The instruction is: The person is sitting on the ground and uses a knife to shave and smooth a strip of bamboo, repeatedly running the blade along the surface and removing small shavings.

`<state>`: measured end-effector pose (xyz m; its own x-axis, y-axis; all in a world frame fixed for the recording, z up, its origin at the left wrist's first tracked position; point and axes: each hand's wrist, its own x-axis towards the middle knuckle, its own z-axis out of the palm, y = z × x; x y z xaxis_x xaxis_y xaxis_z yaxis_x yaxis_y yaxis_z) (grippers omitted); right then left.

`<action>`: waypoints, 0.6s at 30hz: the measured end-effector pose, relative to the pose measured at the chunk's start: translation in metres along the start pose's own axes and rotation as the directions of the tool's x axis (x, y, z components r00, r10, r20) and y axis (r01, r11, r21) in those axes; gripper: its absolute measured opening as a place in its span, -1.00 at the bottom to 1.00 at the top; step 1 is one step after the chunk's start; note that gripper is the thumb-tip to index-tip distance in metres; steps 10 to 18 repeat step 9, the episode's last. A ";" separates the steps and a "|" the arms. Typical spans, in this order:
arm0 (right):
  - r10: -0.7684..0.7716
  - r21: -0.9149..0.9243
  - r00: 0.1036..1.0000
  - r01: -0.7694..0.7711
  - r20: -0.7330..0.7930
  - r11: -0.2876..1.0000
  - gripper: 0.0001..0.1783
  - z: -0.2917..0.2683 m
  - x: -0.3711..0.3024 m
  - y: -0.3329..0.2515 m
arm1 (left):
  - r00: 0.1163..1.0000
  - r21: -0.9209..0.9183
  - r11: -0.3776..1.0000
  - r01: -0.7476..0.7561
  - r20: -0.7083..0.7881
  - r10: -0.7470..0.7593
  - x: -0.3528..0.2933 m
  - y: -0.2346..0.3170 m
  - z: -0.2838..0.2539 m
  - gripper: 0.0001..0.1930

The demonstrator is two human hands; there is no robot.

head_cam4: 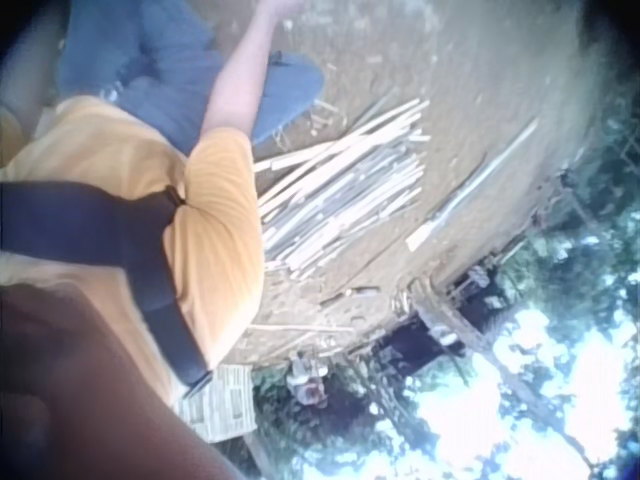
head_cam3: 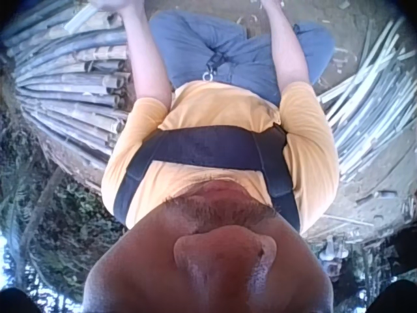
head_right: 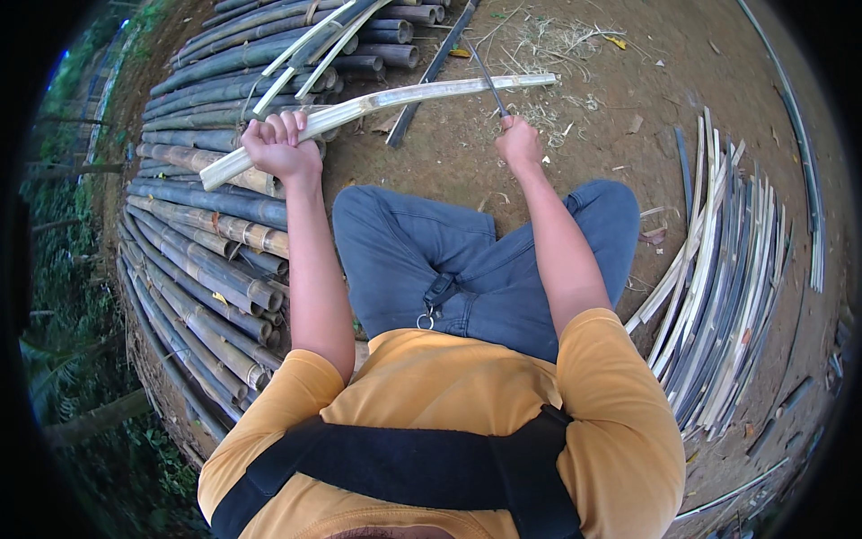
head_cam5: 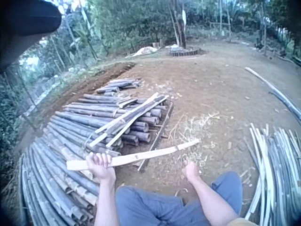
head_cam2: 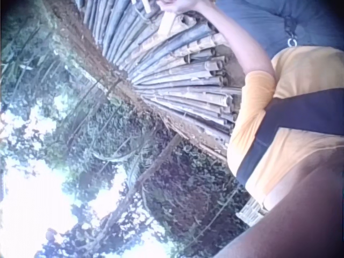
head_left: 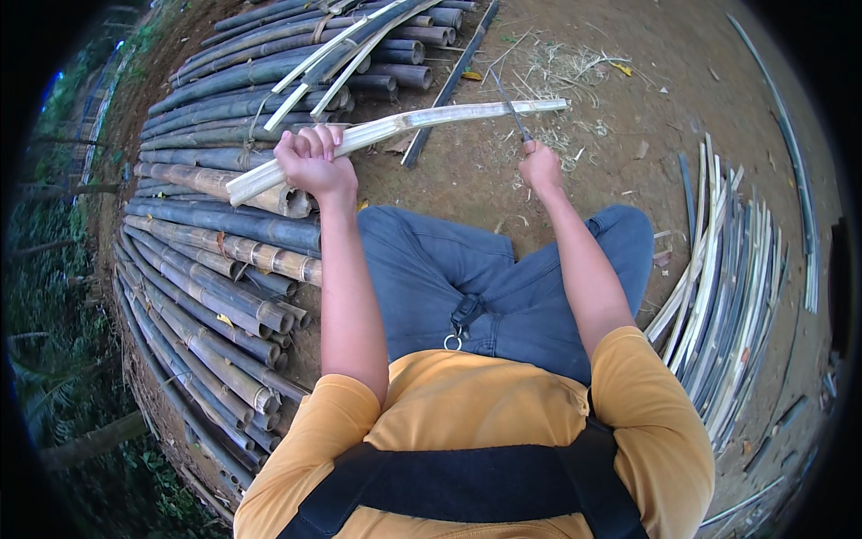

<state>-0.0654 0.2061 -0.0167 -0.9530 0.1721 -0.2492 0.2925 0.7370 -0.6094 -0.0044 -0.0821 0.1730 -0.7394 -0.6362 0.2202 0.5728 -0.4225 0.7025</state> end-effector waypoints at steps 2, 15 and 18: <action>-0.020 0.013 1.000 0.020 0.003 1.000 -0.66 0.001 -0.006 -0.006 | 0.999 0.028 0.999 -0.029 0.032 0.028 0.003 0.000 0.005 -0.54; -0.288 0.074 0.940 0.279 0.181 0.957 -0.65 -0.021 -0.078 -0.067 | 0.995 0.046 0.998 -0.052 0.084 0.048 0.014 0.000 0.003 -0.52; -0.288 0.074 0.940 0.279 0.181 0.957 -0.65 -0.021 -0.078 -0.067 | 0.995 0.046 0.998 -0.052 0.084 0.048 0.014 0.000 0.003 -0.52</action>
